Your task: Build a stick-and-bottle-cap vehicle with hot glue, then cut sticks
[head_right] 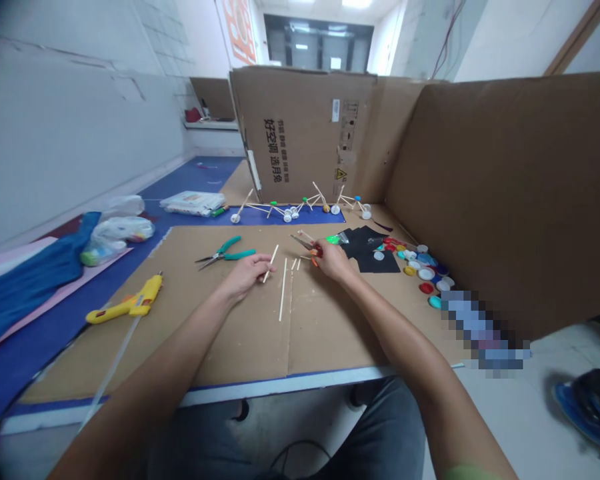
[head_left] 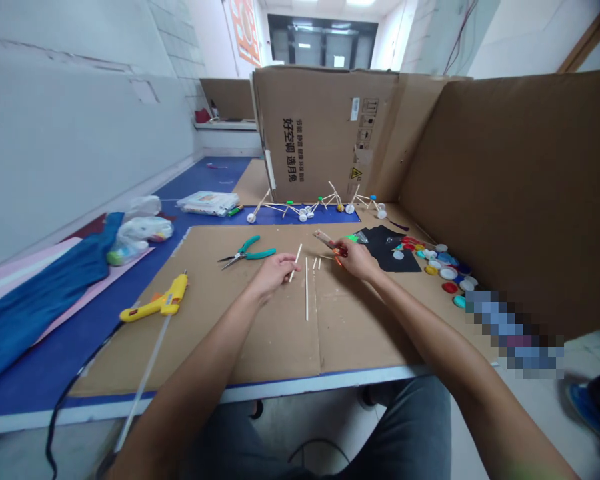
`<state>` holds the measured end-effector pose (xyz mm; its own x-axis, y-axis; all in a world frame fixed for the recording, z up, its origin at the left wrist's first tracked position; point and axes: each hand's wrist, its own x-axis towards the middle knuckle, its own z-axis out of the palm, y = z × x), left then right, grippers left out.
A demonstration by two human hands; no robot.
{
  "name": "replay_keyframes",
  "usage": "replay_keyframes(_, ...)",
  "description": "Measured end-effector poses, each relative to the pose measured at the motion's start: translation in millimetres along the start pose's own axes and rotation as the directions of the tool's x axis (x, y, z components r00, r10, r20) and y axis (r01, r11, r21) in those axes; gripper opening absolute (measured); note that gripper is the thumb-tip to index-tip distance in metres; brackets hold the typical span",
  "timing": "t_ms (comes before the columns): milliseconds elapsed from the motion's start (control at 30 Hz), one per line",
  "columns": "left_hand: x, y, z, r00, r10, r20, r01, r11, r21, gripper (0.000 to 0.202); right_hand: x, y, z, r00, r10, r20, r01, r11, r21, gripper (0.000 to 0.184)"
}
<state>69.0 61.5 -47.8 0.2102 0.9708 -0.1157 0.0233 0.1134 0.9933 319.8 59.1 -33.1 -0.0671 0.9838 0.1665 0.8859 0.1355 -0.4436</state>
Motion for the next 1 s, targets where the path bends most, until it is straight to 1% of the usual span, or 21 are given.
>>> replay_keyframes(33,-2,-1,-0.3,1.000,-0.019,0.014,0.019,0.999,-0.037,0.032,7,-4,5,0.999,0.003,0.044,0.000,0.997,-0.073,0.037)
replay_keyframes(100,-5,-3,1.3,0.998,-0.046,0.037,0.049,0.996,-0.080,0.028,18,-10,14,0.995,0.013,0.096,0.002,0.988,-0.154,0.035)
replay_keyframes(233,-6,-7,5.1,0.994,-0.079,0.074,0.086,0.991,-0.098,0.020,28,-15,24,0.992,0.032,0.120,-0.007,0.980,-0.201,0.035)
replay_keyframes(367,-7,-9,6.4,0.996,-0.058,0.068,0.064,0.994,-0.089,0.015,26,-14,24,0.993,0.058,0.105,-0.035,0.977,-0.212,0.034)
replay_keyframes(400,-7,-9,7.0,0.996,-0.050,0.067,0.057,0.994,-0.094,0.014,25,-14,23,0.994,0.065,0.083,-0.049,0.981,-0.187,0.033)
replay_keyframes(467,-8,-9,9.0,0.997,-0.036,0.069,0.044,0.993,-0.113,0.014,22,-16,22,0.997,0.076,0.024,-0.074,0.995,-0.069,0.031)
replay_keyframes(500,-9,-9,10.4,0.997,-0.029,0.069,0.038,0.992,-0.124,0.016,19,-18,23,0.997,0.083,-0.005,-0.083,0.996,0.022,0.030)
replay_keyframes(533,-10,-9,12.2,0.997,-0.021,0.068,0.030,0.991,-0.132,0.017,16,-21,24,0.995,0.094,-0.028,-0.089,0.984,0.153,0.028)
replay_keyframes(567,-11,-10,14.3,0.998,-0.010,0.065,0.019,0.990,-0.138,0.019,12,-25,25,0.994,0.106,-0.040,-0.088,0.947,0.308,0.028)
replay_keyframes(600,-12,-10,16.7,0.998,0.004,0.059,0.004,0.990,-0.140,0.020,7,-30,27,0.992,0.120,-0.037,-0.087,0.870,0.485,0.029)
replay_keyframes(633,-14,-10,19.4,0.998,0.020,0.055,-0.012,0.990,-0.141,0.021,2,-36,30,0.992,0.127,-0.023,-0.080,0.743,0.664,0.032)
replay_keyframes(667,-16,-10,22.4,0.998,0.035,0.057,-0.027,0.990,-0.141,0.022,-4,-41,33,0.992,0.123,-0.006,-0.068,0.592,0.803,0.037)
replay_keyframes(700,-18,-10,25.5,0.997,0.046,0.066,-0.036,0.989,-0.143,0.023,-11,-47,36,0.993,0.117,0.010,-0.062,0.453,0.890,0.043)
replay_keyframes(733,-20,-10,28.6,0.995,0.053,0.078,-0.041,0.988,-0.149,0.024,-16,-52,39,0.993,0.116,0.020,-0.060,0.351,0.935,0.047)
replay_keyframes(767,-22,-10,31.5,0.994,0.060,0.092,-0.045,0.987,-0.156,0.023,-21,-56,41,0.992,0.122,0.031,-0.064,0.280,0.958,0.049)
replay_keyframes(833,-25,-10,35.9,0.991,0.073,0.112,-0.053,0.984,-0.171,0.023,-29,-62,46,0.989,0.138,0.052,-0.079,0.201,0.976,0.051)
replay_keyframes(900,-27,-10,38.1,0.990,0.087,0.112,-0.064,0.979,-0.193,0.025,-33,-65,49,0.986,0.148,0.071,-0.094,0.157,0.983,0.053)
replay_keyframes(1000,-28,-11,38.6,0.989,0.097,0.112,-0.071,0.973,-0.220,0.036,-35,-66,51,0.984,0.157,0.081,-0.099,0.111,0.989,0.056)
